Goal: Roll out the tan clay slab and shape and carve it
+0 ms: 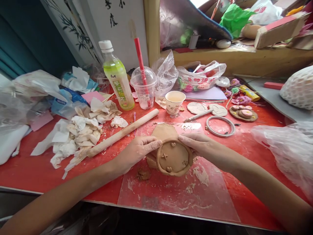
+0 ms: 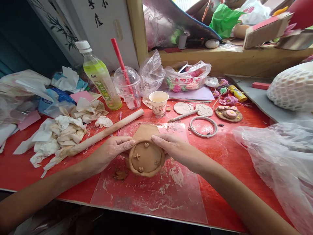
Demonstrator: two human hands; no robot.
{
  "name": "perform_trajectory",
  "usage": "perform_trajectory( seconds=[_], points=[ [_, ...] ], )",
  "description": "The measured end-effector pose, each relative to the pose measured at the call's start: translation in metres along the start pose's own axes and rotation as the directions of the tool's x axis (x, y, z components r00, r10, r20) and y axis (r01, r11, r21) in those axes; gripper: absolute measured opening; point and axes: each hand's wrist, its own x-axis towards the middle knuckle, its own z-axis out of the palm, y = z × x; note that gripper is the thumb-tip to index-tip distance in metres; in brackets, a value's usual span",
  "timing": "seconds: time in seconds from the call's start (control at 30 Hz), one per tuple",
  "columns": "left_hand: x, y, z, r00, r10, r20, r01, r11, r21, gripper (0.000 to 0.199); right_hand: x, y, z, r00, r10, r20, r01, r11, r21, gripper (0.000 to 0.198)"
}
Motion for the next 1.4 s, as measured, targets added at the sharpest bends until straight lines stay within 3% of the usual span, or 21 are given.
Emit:
perform_trajectory(
  seconds=[0.23, 0.33, 0.43, 0.63, 0.77, 0.87, 0.93, 1.0, 1.1, 1.13, 1.33, 1.4],
  points=[
    [0.002, -0.003, -0.001, 1.0, 0.0, -0.017, 0.0, 1.0, 0.025, 0.024, 0.002, 0.001, 0.005, 0.998, 0.046, -0.034, -0.045, 0.999, 0.026, 0.044],
    [0.003, -0.004, -0.002, 0.999, 0.016, -0.044, -0.016, 1.0, 0.021, 0.032, 0.003, 0.001, 0.005, 0.998, 0.041, -0.057, -0.035, 0.994, 0.103, 0.044],
    [0.004, -0.003, -0.004, 0.997, 0.033, -0.069, -0.029, 0.998, 0.052, 0.027, 0.004, 0.003, 0.004, 0.996, 0.01, -0.085, 0.005, 0.985, 0.174, 0.044],
    [0.004, -0.001, -0.007, 0.994, 0.1, -0.042, -0.094, 0.988, 0.12, 0.026, 0.006, 0.004, 0.005, 0.997, 0.025, -0.067, -0.018, 0.994, 0.105, 0.043],
    [0.004, -0.002, -0.008, 0.991, 0.114, -0.072, -0.11, 0.992, 0.06, 0.039, 0.005, 0.0, 0.0, 0.996, -0.053, -0.067, 0.059, 0.995, 0.083, 0.042],
    [0.007, -0.001, -0.013, 0.988, 0.123, -0.093, -0.123, 0.992, 0.003, 0.047, 0.0, -0.008, -0.018, 0.978, -0.107, -0.181, 0.11, 0.994, 0.006, 0.038],
    [0.009, -0.001, -0.018, 0.986, 0.127, -0.108, -0.13, 0.991, -0.022, 0.049, -0.006, -0.014, -0.038, 0.937, -0.15, -0.317, 0.146, 0.989, -0.039, 0.036],
    [0.011, 0.0, -0.021, 0.984, 0.128, -0.125, -0.133, 0.991, -0.031, 0.047, -0.011, -0.017, -0.062, 0.863, -0.186, -0.47, 0.179, 0.982, -0.06, 0.037],
    [0.012, 0.001, -0.022, 0.982, 0.119, -0.148, -0.123, 0.992, -0.024, 0.045, -0.016, -0.015, -0.095, 0.732, -0.146, -0.666, 0.134, 0.989, -0.069, 0.037],
    [0.012, 0.001, -0.022, 0.982, 0.115, -0.149, -0.119, 0.993, -0.02, 0.045, -0.016, -0.012, -0.103, 0.717, -0.118, -0.687, 0.109, 0.992, -0.056, 0.036],
    [0.011, 0.005, -0.017, 0.982, 0.112, -0.149, -0.11, 0.994, 0.023, 0.044, -0.018, 0.003, -0.125, 0.789, -0.017, -0.614, -0.075, 0.99, -0.123, 0.046],
    [0.01, 0.005, -0.017, 0.982, 0.114, -0.153, -0.111, 0.993, 0.029, 0.045, -0.018, 0.007, -0.128, 0.78, -0.045, -0.624, -0.077, 0.983, -0.167, 0.046]
  ],
)
